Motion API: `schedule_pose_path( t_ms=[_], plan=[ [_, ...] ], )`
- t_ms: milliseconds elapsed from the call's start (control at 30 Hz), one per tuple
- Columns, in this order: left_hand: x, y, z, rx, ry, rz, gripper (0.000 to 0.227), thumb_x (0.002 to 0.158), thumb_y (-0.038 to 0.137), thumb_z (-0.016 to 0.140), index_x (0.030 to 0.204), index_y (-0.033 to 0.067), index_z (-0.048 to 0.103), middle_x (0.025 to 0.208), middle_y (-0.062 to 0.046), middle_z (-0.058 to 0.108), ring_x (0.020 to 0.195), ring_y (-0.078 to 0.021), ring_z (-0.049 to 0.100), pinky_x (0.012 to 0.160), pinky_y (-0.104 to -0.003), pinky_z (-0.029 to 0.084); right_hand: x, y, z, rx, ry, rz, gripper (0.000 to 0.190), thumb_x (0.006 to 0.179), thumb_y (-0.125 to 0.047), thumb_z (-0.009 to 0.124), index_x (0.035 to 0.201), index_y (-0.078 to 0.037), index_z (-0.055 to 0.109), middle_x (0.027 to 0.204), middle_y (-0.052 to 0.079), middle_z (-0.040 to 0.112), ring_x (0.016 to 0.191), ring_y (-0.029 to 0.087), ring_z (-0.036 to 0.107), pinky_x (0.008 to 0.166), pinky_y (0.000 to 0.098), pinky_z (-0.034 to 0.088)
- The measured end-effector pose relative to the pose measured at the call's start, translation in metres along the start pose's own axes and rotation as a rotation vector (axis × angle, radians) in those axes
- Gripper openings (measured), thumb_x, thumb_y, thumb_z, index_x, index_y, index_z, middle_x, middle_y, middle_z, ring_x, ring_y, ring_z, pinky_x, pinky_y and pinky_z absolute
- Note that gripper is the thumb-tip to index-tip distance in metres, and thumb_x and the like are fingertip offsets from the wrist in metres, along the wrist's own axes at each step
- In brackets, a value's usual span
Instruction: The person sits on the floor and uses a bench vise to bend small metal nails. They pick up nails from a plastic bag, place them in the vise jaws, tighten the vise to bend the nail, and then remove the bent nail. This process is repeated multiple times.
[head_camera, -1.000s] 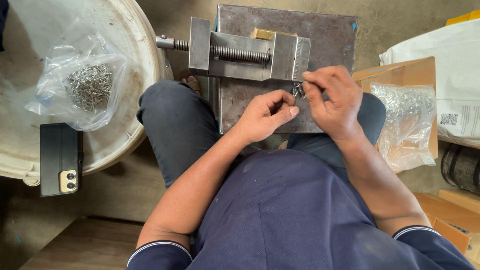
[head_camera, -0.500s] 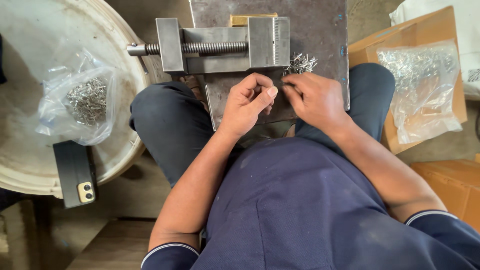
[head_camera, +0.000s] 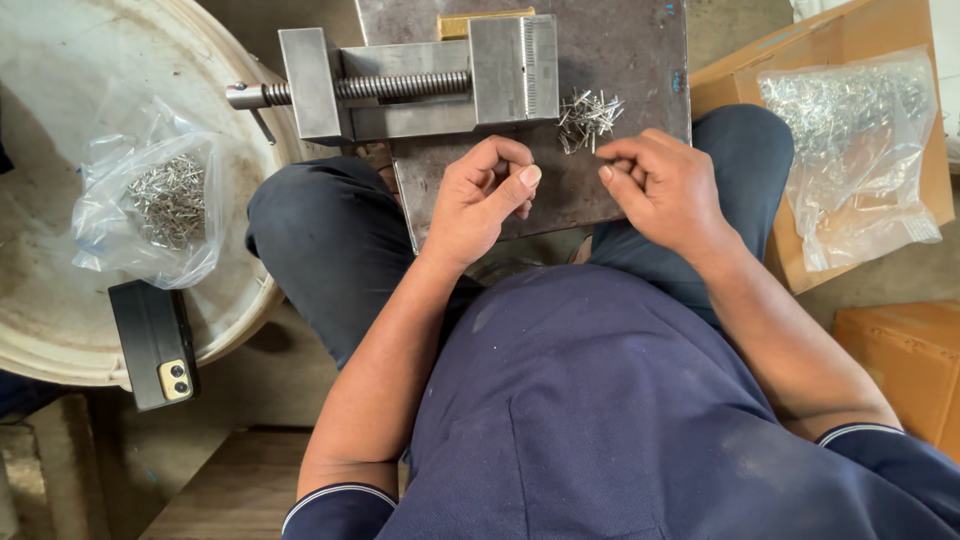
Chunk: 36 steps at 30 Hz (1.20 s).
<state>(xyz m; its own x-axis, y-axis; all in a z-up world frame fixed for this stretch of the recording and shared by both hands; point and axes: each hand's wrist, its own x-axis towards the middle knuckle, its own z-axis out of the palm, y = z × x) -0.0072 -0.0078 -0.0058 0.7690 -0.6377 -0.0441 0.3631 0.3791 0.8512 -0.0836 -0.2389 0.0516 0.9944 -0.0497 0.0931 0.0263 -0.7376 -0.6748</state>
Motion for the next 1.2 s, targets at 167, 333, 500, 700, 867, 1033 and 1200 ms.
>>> schedule_pose_path(
  t_ms=[167,333,500,700,867,1033,1200],
  plan=[
    [0.001,0.001,0.002,0.019,0.008,-0.005,0.015,0.104,0.015,0.069,0.108,0.0024,0.061,0.086,0.0,0.061,0.074,-0.0088,0.059,0.068,-0.026,0.052,0.004,-0.005,0.007,-0.137,0.059,-0.112,0.014,0.095,-0.016,0.08,0.106,-0.008,0.076,0.079,0.005,0.063,0.063,0.02,0.06,0.056,0.0334,0.045],
    [0.001,-0.001,0.004,0.066,0.033,-0.011,0.014,0.104,0.013,0.068,0.109,0.0015,0.062,0.089,-0.002,0.063,0.078,-0.0089,0.06,0.068,-0.027,0.054,0.013,-0.007,0.013,-0.186,0.09,-0.181,0.011,0.095,-0.019,0.08,0.1,-0.01,0.075,0.08,0.005,0.066,0.068,0.025,0.065,0.058,0.038,0.047],
    [0.002,-0.001,0.006,0.079,0.024,0.0,0.014,0.105,0.011,0.068,0.111,0.0004,0.063,0.09,-0.003,0.063,0.08,-0.0092,0.06,0.07,-0.028,0.054,0.012,-0.001,0.016,-0.149,0.089,-0.162,0.01,0.1,-0.017,0.076,0.096,-0.01,0.072,0.088,0.005,0.069,0.074,0.025,0.067,0.062,0.0382,0.05],
    [0.002,0.0,0.019,0.372,0.069,0.007,0.026,0.104,0.011,0.066,0.127,0.0002,0.062,0.088,0.0,0.063,0.072,-0.006,0.059,0.065,-0.024,0.05,0.006,0.006,0.011,0.58,-0.138,0.298,0.014,0.103,-0.021,0.07,0.103,-0.008,0.068,0.082,-0.001,0.063,0.068,0.008,0.055,0.058,0.025,0.044],
    [0.004,0.007,0.024,0.82,-0.041,0.292,0.028,0.109,0.016,0.065,0.134,0.0028,0.061,0.106,-0.003,0.068,0.093,-0.0087,0.067,0.083,-0.026,0.054,0.01,0.014,0.012,1.125,-0.348,0.563,0.018,0.103,-0.024,0.066,0.102,-0.006,0.064,0.077,-0.003,0.057,0.062,0.004,0.048,0.049,0.0181,0.036],
    [0.003,0.008,0.025,0.582,-0.001,0.019,0.022,0.107,0.016,0.064,0.124,0.0033,0.067,0.087,0.001,0.065,0.074,-0.0057,0.058,0.067,-0.023,0.051,0.011,0.013,0.023,1.361,-0.45,0.683,0.018,0.099,-0.025,0.067,0.1,-0.007,0.065,0.075,-0.002,0.058,0.058,0.007,0.05,0.046,0.0191,0.036],
    [0.004,0.007,0.022,0.533,0.009,0.036,0.017,0.105,0.014,0.067,0.117,0.0032,0.068,0.087,0.002,0.066,0.074,-0.0052,0.059,0.066,-0.023,0.051,0.012,0.013,0.027,1.452,-0.44,0.681,0.018,0.102,-0.024,0.066,0.1,-0.007,0.064,0.079,0.0,0.062,0.063,0.007,0.054,0.051,0.021,0.041]
  ],
)
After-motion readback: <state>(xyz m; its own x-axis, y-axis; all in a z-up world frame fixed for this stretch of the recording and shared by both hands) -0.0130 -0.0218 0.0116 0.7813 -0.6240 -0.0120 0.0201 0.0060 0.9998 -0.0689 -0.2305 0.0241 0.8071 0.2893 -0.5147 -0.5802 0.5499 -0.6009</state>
